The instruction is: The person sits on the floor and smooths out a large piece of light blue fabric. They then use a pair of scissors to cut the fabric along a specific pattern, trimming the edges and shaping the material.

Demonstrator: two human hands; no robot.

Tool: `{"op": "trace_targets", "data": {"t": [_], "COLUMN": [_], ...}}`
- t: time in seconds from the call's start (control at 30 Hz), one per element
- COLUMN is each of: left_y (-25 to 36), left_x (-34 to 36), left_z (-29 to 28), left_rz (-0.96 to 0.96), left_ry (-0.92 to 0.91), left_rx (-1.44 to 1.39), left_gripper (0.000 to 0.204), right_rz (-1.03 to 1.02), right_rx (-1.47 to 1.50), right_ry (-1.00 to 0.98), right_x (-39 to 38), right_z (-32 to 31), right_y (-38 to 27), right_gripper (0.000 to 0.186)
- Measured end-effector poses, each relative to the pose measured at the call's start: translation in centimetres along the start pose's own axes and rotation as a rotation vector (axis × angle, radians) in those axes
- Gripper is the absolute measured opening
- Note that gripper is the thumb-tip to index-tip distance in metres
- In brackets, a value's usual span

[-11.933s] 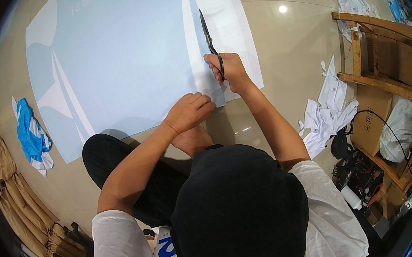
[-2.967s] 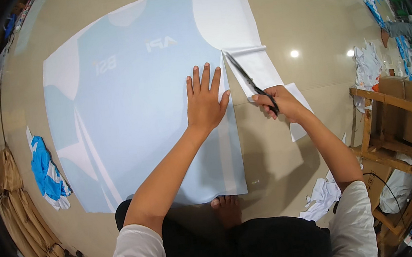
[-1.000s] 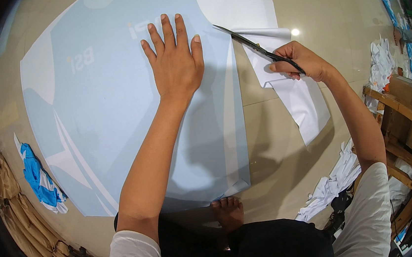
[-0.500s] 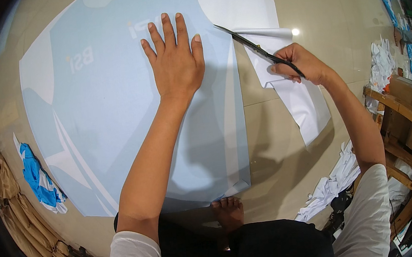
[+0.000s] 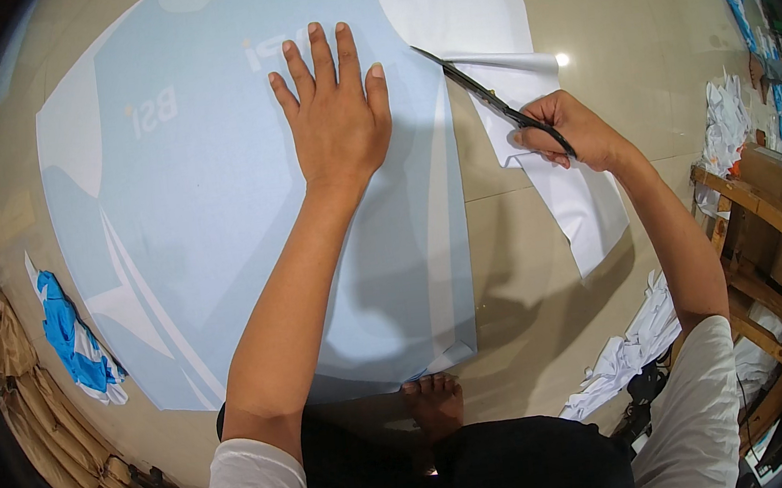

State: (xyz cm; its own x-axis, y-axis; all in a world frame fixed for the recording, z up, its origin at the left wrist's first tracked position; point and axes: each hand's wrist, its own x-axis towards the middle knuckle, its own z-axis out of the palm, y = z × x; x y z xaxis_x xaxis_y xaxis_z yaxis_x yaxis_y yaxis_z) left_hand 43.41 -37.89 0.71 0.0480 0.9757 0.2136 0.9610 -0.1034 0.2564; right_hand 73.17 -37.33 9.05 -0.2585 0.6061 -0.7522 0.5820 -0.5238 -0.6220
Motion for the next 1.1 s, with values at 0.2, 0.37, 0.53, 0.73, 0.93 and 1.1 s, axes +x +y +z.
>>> {"op": "trace_targets", "data": {"t": [0.2,0.37,0.53,0.73,0.93,1.1], "left_y": [0.0,0.1,0.0,0.1,0.1,0.1], "left_x": [0.0,0.0,0.0,0.0,-0.1,0.0], "left_z": [-0.1,-0.1,-0.2,-0.2,-0.2,-0.2], "left_rz": [0.000,-0.006,-0.004,-0.004,0.004,0.003], "left_ry": [-0.002,-0.011,-0.012,-0.013,-0.015,0.000], "left_rx": [-0.004,-0.009,-0.012,-0.011,-0.026,-0.031], "left_gripper": [0.061,0.061,0.061,0.061,0.061,0.060], "right_rz": [-0.002,0.014,0.035,0.018,-0.005,-0.013], "right_rx": [0.025,0.021,0.047,0.025,0.078,0.109], "right_ry": [0.004,-0.002,0.025,0.026,0.029,0.039], "right_x": [-0.2,-0.4,-0.8,-0.4,0.5,0.8], "right_z": [0.5,0.8,1.8,2.3,2.5,2.9], "right_y": [0.0,0.0,-0.4,-0.7,-0.9,-1.1], "right_gripper": [0.034,0.035,0.034,0.036,0.037,0.037]}}
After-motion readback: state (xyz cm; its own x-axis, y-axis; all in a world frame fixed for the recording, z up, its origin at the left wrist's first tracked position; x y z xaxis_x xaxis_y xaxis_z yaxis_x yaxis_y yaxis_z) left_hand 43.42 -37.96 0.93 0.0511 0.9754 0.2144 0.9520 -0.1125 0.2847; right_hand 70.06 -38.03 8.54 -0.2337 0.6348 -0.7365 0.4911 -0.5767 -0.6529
